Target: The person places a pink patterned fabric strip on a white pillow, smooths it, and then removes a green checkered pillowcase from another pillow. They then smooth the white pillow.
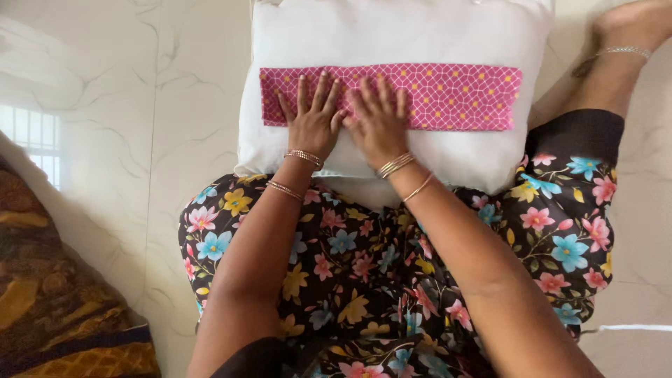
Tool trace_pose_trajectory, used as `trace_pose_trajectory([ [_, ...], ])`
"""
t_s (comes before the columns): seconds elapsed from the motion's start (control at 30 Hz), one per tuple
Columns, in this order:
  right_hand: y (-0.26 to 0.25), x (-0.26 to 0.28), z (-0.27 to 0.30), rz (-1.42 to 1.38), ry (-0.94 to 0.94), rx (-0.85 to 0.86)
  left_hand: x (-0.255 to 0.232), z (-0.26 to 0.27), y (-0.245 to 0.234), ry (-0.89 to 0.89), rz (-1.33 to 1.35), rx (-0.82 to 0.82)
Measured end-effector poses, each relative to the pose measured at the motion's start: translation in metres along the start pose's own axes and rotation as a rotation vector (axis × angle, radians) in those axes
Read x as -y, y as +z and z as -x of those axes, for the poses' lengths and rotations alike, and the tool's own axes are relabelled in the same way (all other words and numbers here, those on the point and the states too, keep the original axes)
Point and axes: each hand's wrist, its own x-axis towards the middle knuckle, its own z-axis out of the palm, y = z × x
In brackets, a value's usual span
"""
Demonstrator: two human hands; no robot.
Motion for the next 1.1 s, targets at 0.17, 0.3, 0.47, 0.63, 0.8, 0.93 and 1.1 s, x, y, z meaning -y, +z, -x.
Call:
trace_pose_trajectory([
  [0.17,-0.04,-0.082,0.0,0.019,0.473,0.038,0.003,-0.011,-0.013,-0.162,0.018,0.083],
  [0.3,-0.037,-0.112,0.021,0.025,0.587,-0.081,0.002,-0.014,-0.017,-0.287,0.06,0.054],
  [0.47,-0.008,-0.142,0.048,0.047,0.595,-0.138,0.018,-0.006,-0.009,-0.485,0.119,0.014],
  [0.63,0.037,-0.189,0.089,-0.03,0.718,-0.112,0.028,0.009,0.001,-0.694,0.279,0.055],
  [0.8,0.073,-0.23,0.13,-0.079,0.717,-0.234,0.035,0.026,0.011,-0.866,0.396,0.019],
  [0.93,0.059,-0.21,0.131,-0.189,0.654,-0.617,0.005,0.044,0.013,-0.696,0.165,-0.302],
  [1.1,0.049,-0.102,0.128,0.065,0.087,-0.537,-0.063,0.064,0.037,0.003,-0.08,-0.135],
])
